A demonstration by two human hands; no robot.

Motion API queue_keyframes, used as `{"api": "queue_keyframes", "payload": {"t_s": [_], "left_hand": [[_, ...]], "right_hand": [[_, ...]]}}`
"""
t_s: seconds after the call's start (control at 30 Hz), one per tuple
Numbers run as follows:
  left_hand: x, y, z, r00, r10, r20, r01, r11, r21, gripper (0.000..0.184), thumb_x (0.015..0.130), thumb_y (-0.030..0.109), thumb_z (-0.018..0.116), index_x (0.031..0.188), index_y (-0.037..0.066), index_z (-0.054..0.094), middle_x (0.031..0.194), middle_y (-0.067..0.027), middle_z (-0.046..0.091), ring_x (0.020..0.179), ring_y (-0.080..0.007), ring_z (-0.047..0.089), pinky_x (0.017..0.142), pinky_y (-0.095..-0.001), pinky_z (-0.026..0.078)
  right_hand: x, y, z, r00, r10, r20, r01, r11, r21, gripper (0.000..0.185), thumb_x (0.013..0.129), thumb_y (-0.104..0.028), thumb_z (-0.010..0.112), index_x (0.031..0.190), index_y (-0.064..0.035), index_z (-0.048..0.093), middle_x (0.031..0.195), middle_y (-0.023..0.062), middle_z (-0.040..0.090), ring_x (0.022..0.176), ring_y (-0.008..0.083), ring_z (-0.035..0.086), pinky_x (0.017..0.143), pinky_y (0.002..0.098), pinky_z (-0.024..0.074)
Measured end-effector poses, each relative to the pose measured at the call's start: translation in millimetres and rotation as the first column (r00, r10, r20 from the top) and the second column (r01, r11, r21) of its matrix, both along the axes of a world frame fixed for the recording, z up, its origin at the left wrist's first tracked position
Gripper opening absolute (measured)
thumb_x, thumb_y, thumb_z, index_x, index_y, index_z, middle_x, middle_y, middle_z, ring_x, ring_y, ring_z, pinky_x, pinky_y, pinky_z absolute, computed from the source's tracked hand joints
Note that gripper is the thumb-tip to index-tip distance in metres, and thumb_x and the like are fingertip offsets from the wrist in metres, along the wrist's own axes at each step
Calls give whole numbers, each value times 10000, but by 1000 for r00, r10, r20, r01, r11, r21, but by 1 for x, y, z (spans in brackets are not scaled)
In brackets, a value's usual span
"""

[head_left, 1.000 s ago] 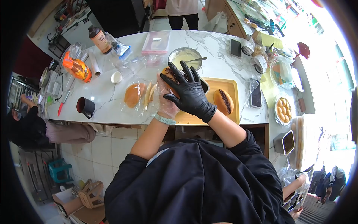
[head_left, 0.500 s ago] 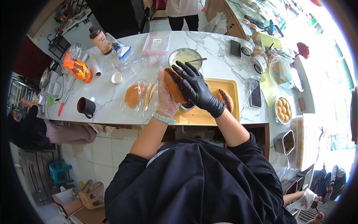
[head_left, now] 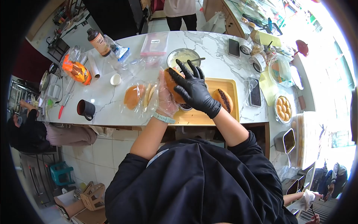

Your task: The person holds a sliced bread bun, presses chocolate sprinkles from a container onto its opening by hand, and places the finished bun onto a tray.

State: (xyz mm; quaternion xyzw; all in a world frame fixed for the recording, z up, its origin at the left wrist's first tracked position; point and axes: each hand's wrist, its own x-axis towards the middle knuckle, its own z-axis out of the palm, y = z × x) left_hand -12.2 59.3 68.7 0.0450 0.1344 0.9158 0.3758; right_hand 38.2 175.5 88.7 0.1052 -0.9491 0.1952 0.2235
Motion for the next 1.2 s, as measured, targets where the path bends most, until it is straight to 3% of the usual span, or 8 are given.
{"api": "queue_keyframes", "payload": {"t_s": [0.33,0.43,0.53,0.57,0.8,0.9,1.03,1.2], "left_hand": [[0,6,-5,982,172,-75,-182,971,-156,522,960,539,349,1283,151,481,1235,-112,558,1159,-232,538,976,-381,455],[-3,4,-4,988,140,-69,-148,978,-147,533,945,562,366,1266,156,491,1199,-113,573,1110,-238,563,938,-385,479],[-5,-1,-2,998,62,-29,-64,993,-101,557,921,593,394,1240,149,497,1115,-111,591,993,-253,608,846,-418,523],[-7,-3,-7,998,54,-41,-58,993,-103,566,912,602,403,1231,144,498,1081,-109,593,950,-257,617,811,-431,534],[-9,-5,-2,995,84,-61,-93,979,-180,528,928,569,393,1196,124,487,971,-116,583,842,-258,634,714,-446,559],[-12,-5,-4,998,55,-39,-60,990,-129,505,943,538,389,1168,104,515,995,-114,608,881,-249,636,773,-436,550],[-10,-4,4,1000,23,13,-22,998,-57,491,954,512,387,1125,86,562,1036,-111,637,967,-248,625,865,-419,524],[-10,-3,2,999,32,-24,-33,997,-66,491,960,512,370,1138,98,563,1083,-100,624,1019,-243,602,914,-419,494]], "right_hand": [[-8,-9,15,996,-27,-89,41,986,163,623,845,-565,520,1307,-147,513,1498,112,264,1363,415,203,1081,587,128],[-6,-6,14,997,-41,-70,40,999,-17,474,880,-408,553,1241,-101,568,1425,145,381,1292,397,341,1046,530,263],[-11,9,19,991,127,-28,-121,811,-572,317,888,-215,553,1158,-63,620,1251,175,535,1156,358,485,944,423,402],[-9,10,22,998,59,-38,-70,783,-618,231,842,-88,572,1045,-54,677,1001,162,641,945,312,600,803,341,476],[4,23,25,995,-41,86,79,859,-506,170,818,-113,635,956,-47,709,838,134,677,725,272,628,685,318,500],[-2,17,11,997,-36,66,64,874,-483,239,802,-104,615,1027,-92,693,910,145,658,830,306,615,759,360,486],[-1,8,2,999,37,-27,-41,987,-158,497,866,-197,518,1358,-192,450,1354,143,444,1214,414,390,1007,487,306],[0,0,-2,999,24,-24,-25,999,-47,503,877,-247,453,1378,-205,432,1426,134,380,1244,447,358,1023,530,272]]}}
